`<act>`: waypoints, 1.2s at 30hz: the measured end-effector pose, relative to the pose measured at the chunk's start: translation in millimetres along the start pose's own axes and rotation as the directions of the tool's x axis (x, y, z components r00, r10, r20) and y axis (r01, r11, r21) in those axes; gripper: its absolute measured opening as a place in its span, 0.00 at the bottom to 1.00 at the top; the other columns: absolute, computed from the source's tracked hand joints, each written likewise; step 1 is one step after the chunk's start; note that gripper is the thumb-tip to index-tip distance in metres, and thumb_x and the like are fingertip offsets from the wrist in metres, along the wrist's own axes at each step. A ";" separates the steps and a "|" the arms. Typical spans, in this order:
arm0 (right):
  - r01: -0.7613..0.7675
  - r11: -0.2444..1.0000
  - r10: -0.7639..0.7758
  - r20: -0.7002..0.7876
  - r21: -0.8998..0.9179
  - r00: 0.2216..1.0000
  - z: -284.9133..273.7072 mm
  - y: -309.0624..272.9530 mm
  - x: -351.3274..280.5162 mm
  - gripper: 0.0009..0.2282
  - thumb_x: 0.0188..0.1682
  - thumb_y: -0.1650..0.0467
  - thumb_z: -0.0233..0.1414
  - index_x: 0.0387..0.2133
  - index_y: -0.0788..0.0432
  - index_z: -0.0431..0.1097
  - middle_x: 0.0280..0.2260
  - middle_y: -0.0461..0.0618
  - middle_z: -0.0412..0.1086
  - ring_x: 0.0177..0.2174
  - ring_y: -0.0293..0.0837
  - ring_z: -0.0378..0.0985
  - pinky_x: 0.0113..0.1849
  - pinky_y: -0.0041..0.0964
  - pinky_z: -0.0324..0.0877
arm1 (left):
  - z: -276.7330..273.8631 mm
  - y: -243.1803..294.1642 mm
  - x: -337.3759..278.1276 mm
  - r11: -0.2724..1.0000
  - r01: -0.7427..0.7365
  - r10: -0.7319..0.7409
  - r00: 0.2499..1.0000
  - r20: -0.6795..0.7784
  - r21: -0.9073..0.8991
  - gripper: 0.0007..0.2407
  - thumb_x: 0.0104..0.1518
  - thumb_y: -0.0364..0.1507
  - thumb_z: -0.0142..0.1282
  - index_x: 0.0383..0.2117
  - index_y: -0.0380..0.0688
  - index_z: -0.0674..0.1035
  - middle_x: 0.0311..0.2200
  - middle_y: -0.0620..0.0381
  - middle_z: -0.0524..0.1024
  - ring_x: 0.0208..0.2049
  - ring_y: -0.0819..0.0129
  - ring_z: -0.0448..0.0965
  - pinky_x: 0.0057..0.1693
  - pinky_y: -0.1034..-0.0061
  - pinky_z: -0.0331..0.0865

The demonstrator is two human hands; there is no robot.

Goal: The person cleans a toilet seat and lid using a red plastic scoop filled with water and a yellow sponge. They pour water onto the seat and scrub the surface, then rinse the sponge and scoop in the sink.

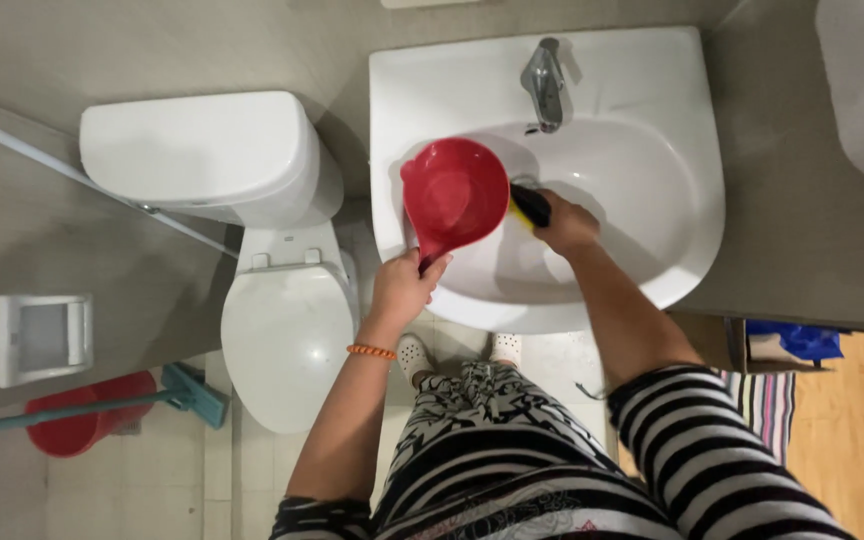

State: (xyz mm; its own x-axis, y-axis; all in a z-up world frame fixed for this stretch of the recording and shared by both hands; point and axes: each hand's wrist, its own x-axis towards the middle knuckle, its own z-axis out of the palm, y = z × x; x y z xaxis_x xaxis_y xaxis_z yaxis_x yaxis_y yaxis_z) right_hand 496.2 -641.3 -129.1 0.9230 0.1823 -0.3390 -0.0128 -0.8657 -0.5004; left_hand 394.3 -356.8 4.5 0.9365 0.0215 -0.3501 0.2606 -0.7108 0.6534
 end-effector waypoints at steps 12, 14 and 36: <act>-0.097 0.995 0.102 -0.166 0.039 0.981 36.9 -11.3 30.6 0.28 0.47 0.63 0.59 0.62 0.42 0.61 0.41 0.57 0.77 0.40 0.60 0.80 0.41 0.55 0.74 | 3.8 -1.5 1.1 0.998 -0.053 0.055 0.997 -0.058 0.027 0.21 0.59 0.46 0.56 0.24 0.38 0.79 0.13 0.52 0.77 0.15 0.64 0.80 0.32 0.69 0.75; 0.008 0.991 0.008 -0.119 0.131 0.993 56.5 -2.2 35.6 0.28 0.43 0.62 0.63 0.57 0.45 0.62 0.41 0.56 0.77 0.40 0.60 0.80 0.42 0.53 0.74 | 6.0 -2.5 -2.7 0.998 -0.053 0.054 0.997 -0.055 0.028 0.21 0.60 0.47 0.56 0.25 0.37 0.79 0.13 0.52 0.77 0.15 0.65 0.80 0.32 0.70 0.75; -0.031 0.998 0.022 0.166 0.055 0.986 39.0 1.7 -12.1 0.36 0.32 0.58 0.67 0.58 0.52 0.65 0.48 0.61 0.75 0.47 0.60 0.78 0.49 0.50 0.73 | 9.1 -7.8 4.1 0.991 -0.091 0.099 0.992 -0.073 0.100 0.23 0.61 0.49 0.52 0.27 0.37 0.78 0.12 0.52 0.76 0.17 0.61 0.81 0.33 0.66 0.75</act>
State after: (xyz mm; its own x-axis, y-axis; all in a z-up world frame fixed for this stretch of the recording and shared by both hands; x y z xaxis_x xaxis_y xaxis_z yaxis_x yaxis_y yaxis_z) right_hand 470.1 -626.9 -156.9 0.8459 0.2381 -0.4773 -0.0630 -0.8440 -0.5326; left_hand 394.0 -357.6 -8.1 0.9722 0.0023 -0.2343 0.1494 -0.7763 0.6124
